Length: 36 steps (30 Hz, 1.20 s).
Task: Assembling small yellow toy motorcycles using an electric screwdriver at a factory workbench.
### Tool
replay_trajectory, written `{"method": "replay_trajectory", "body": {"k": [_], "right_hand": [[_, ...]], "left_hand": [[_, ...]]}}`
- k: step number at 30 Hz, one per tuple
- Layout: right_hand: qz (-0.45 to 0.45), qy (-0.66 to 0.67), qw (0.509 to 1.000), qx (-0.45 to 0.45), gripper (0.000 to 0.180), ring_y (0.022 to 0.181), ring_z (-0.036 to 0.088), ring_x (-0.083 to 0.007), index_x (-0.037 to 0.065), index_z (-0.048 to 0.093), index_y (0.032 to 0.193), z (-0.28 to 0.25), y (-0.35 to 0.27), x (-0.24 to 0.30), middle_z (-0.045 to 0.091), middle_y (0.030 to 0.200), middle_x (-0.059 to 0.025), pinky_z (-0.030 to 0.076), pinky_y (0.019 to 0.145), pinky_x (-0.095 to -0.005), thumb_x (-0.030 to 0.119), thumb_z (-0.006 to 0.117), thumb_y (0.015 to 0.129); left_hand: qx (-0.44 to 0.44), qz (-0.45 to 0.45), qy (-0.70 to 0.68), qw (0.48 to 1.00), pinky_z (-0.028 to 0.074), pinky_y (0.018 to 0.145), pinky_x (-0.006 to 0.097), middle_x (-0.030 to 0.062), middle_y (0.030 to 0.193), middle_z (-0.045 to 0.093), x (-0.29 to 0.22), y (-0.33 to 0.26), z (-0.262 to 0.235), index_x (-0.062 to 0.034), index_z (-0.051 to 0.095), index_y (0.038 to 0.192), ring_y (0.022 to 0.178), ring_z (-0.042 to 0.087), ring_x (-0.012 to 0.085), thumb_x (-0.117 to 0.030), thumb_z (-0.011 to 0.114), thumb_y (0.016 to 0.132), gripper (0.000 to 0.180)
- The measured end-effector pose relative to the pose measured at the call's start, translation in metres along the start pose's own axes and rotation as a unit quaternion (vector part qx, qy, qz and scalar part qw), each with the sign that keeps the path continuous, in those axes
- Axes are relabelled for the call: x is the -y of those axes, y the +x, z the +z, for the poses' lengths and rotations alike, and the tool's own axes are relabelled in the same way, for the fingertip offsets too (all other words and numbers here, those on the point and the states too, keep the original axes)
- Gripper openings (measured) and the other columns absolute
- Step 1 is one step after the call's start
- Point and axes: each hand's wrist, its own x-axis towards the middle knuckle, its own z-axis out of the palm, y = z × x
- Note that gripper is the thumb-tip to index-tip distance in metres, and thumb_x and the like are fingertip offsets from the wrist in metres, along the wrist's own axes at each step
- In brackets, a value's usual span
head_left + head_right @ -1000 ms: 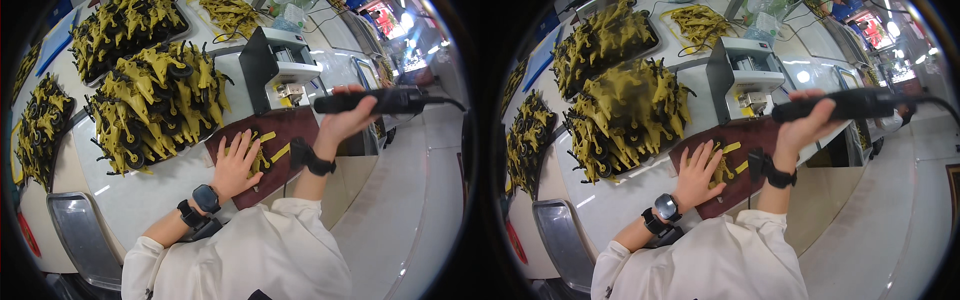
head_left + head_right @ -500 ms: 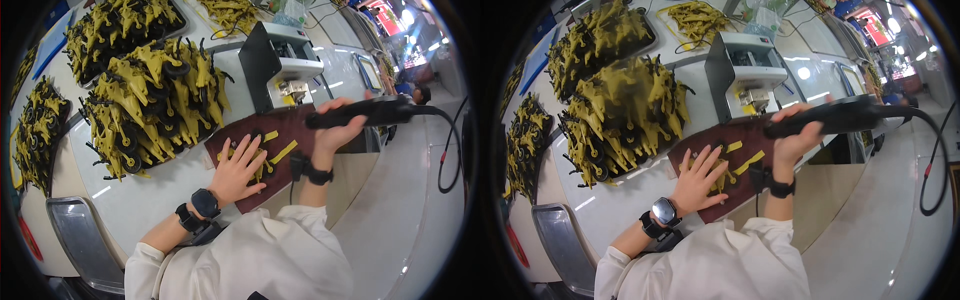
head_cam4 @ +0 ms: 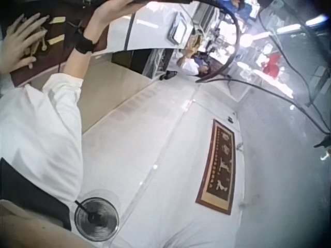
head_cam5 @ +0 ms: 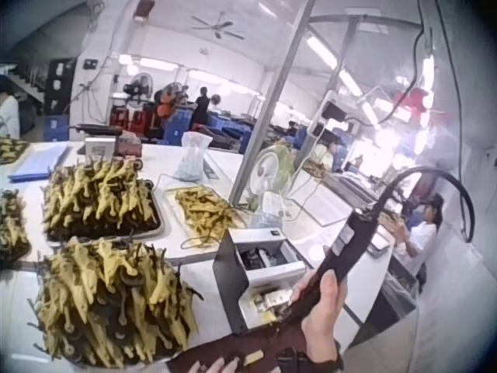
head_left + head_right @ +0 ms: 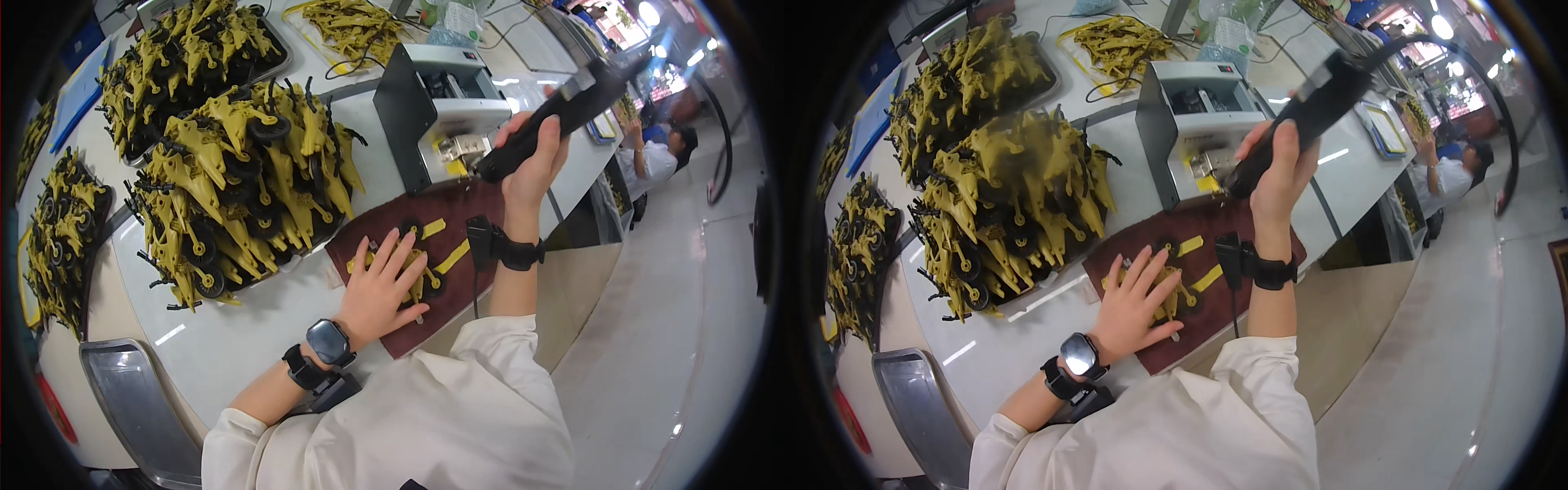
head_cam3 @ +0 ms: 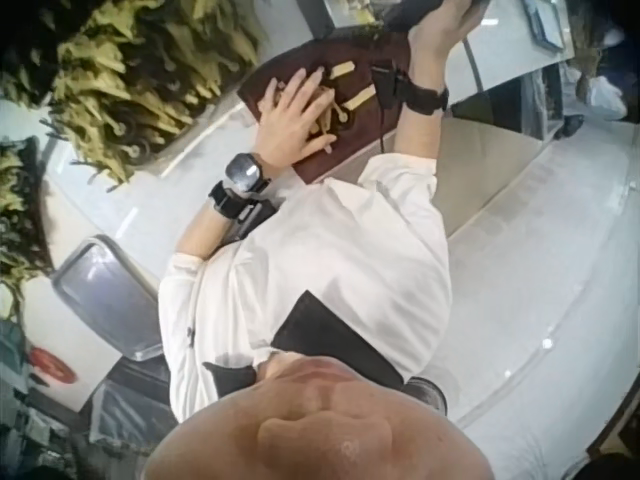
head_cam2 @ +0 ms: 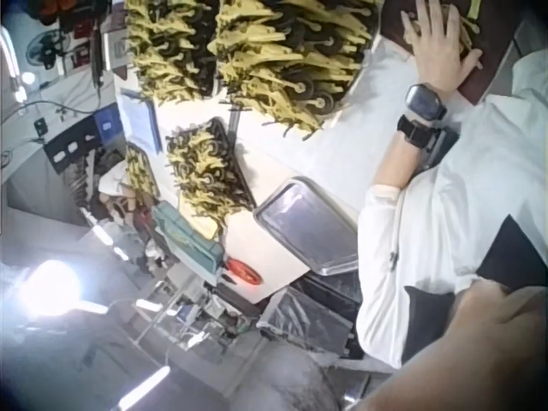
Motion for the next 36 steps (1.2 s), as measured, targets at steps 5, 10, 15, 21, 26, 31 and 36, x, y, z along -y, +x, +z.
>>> {"method": "replay_trajectory", "body": {"k": [5,10,15,21,26,31,36], "right_hand": [[0.008,0.143,0.989,0.026,0.071,0.052,0.054,-0.0194,-0.002,0.025,0.137,-0.017,-0.055,0.011,0.054,0.069,-0.0106,0.049,0.052,-0.0316,0.040,0.055,0.088],[0.027,0.118,0.989,0.088,0.072,0.058,0.054,-0.0228,0.003,0.022,0.137,-0.004,-0.080,0.040,0.052,0.072,-0.0121,0.048,0.058,-0.0368,0.041,0.055,0.086],[0.018,0.085,0.986,0.145,0.071,0.053,0.051,-0.0210,0.002,0.026,0.134,0.004,-0.096,0.039,0.051,0.073,-0.0116,0.045,0.054,-0.0362,0.044,0.055,0.086],[0.051,0.062,0.988,0.134,0.072,0.053,0.052,-0.0207,0.003,0.028,0.129,-0.003,-0.108,0.029,0.050,0.074,-0.0092,0.045,0.054,-0.0360,0.054,0.053,0.086],[0.072,0.049,0.986,0.139,0.070,0.053,0.052,-0.0206,0.004,0.029,0.127,-0.001,-0.104,0.025,0.050,0.074,-0.0084,0.045,0.054,-0.0358,0.056,0.053,0.086],[0.069,0.082,0.983,0.149,0.068,0.053,0.052,-0.0210,0.005,0.030,0.126,-0.005,-0.103,0.020,0.050,0.074,-0.0087,0.045,0.055,-0.0356,0.055,0.053,0.086],[0.086,0.058,0.983,0.151,0.066,0.053,0.053,-0.0207,0.006,0.033,0.123,0.000,-0.101,0.020,0.050,0.073,-0.0082,0.045,0.054,-0.0349,0.055,0.055,0.085]], "left_hand": [[0.006,-0.026,-0.009,1.000,0.021,0.104,0.059,0.0146,0.145,0.030,0.004,-0.003,0.002,-0.0143,0.045,0.132,0.135,0.026,0.0342,-0.046,0.069,0.072,0.072],[0.020,0.007,0.018,1.000,0.022,0.103,0.061,0.0121,0.145,0.031,0.003,-0.004,0.003,-0.0160,0.047,0.132,0.135,0.025,0.0371,-0.045,0.070,0.072,0.070],[0.020,0.014,-0.003,1.000,0.025,0.102,0.063,0.0108,0.143,0.034,0.006,-0.003,0.003,-0.0154,0.051,0.128,0.133,0.026,0.0415,-0.042,0.071,0.072,0.065],[0.024,0.024,0.019,0.999,0.027,0.100,0.065,0.0047,0.141,0.037,0.005,-0.005,0.006,-0.0138,0.052,0.126,0.132,0.026,0.0445,-0.041,0.072,0.071,0.065],[0.027,0.021,0.011,0.999,0.026,0.100,0.065,0.0040,0.140,0.038,0.007,-0.005,0.006,-0.0124,0.052,0.125,0.132,0.025,0.0447,-0.041,0.072,0.071,0.064],[0.038,0.023,0.020,0.999,0.027,0.100,0.064,0.0066,0.137,0.040,0.006,-0.003,0.002,-0.0101,0.054,0.124,0.133,0.023,0.0441,-0.043,0.066,0.075,0.060],[0.050,0.006,0.021,0.999,0.024,0.103,0.062,0.0083,0.139,0.039,-0.001,-0.001,0.002,-0.0067,0.053,0.125,0.136,0.024,0.0354,-0.037,0.065,0.076,0.059]]}}
